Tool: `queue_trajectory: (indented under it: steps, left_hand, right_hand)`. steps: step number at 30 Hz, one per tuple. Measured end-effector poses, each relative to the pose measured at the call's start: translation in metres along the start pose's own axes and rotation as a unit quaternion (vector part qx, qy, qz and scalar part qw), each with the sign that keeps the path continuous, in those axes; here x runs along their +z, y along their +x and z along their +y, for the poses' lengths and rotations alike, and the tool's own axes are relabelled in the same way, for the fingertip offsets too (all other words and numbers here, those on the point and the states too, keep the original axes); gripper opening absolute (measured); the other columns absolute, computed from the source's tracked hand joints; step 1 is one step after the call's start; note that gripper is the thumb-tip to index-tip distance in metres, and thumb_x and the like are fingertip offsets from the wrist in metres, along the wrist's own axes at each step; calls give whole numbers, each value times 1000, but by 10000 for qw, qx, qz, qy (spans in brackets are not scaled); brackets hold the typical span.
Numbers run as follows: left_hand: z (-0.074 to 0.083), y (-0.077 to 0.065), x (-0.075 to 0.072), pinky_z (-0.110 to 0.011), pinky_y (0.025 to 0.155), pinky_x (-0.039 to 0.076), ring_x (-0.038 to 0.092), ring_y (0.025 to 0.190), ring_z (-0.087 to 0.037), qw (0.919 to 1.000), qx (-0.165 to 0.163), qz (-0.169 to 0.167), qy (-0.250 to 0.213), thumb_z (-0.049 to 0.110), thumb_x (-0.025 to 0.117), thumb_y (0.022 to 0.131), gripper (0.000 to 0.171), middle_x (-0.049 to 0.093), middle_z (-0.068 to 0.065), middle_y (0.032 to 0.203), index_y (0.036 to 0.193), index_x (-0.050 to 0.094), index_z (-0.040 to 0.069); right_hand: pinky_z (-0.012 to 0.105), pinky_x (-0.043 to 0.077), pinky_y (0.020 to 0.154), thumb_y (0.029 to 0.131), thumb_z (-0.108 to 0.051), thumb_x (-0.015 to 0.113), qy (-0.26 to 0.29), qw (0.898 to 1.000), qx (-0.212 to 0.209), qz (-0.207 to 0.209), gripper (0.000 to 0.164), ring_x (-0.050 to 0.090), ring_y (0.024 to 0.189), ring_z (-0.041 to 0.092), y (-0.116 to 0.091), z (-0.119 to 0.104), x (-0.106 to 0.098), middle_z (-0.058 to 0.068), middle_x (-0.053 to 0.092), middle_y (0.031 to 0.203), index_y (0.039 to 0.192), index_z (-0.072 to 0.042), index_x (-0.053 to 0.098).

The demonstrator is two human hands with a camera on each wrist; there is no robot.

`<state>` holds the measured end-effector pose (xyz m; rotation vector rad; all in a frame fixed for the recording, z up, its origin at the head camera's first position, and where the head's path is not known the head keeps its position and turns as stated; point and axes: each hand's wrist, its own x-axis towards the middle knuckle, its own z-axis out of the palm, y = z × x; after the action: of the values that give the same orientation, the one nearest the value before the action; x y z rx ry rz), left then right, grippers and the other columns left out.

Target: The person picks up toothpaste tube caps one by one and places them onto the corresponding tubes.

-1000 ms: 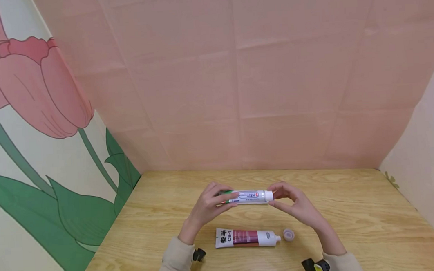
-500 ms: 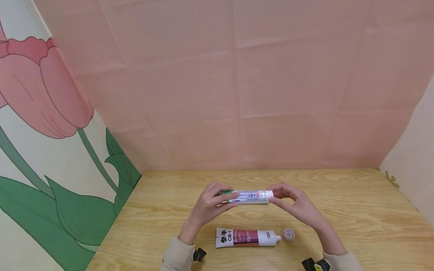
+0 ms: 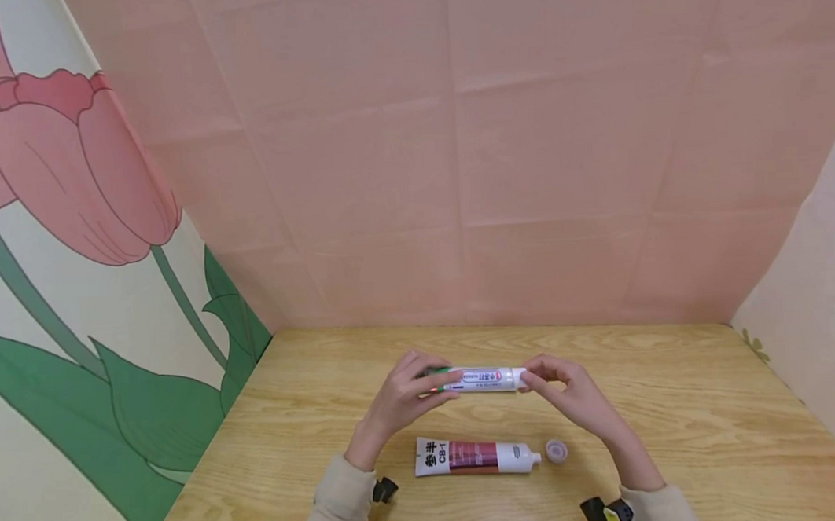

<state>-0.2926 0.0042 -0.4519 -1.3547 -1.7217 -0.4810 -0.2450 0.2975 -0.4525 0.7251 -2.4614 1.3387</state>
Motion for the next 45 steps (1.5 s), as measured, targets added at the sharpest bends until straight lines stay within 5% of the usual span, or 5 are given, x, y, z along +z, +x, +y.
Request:
queue_trajectory:
  steps: [15, 23, 33, 45]
  left_hand:
    - [3, 0, -6, -16, 81, 43, 53, 87, -8, 10000, 6, 46, -21, 32, 70, 81, 31, 63, 2, 100, 111, 68, 21]
    - [-2, 3, -1, -14, 78, 42, 52, 85, -8, 9999, -91, 67, 36, 30, 74, 77, 34, 63, 2, 99, 109, 69, 21]
    - [-8, 6, 5, -15, 77, 43, 52, 86, -9, 9997, -197, 44, 131, 31, 70, 81, 30, 63, 2, 99, 109, 69, 20]
    - [-11, 6, 9, -15, 77, 42, 52, 86, -9, 9997, -147, 81, 170, 31, 71, 81, 30, 64, 2, 98, 108, 69, 20]
  right_hand:
    - [24, 44, 74, 96, -2, 45, -86, 9993, -341, -112, 24, 59, 83, 9, -3, -8, 1, -3, 65, 85, 90, -17, 62]
    - [24, 49, 71, 95, -8, 50, 76, 9997, -141, -180, 17, 62, 82, 10, 2, -3, -4, -2, 66, 88, 109, -10, 61]
    - [26, 52, 75, 83, -4, 67, 679, 9963, -385, -351, 50, 62, 91, 24, 13, 9, -8, 6, 58, 116, 129, -10, 48]
    - [21, 51, 81, 82, 7, 64, 1069, 9901, -852, -334, 41, 59, 98, 12, 17, 13, -13, 16, 53, 122, 120, -2, 53]
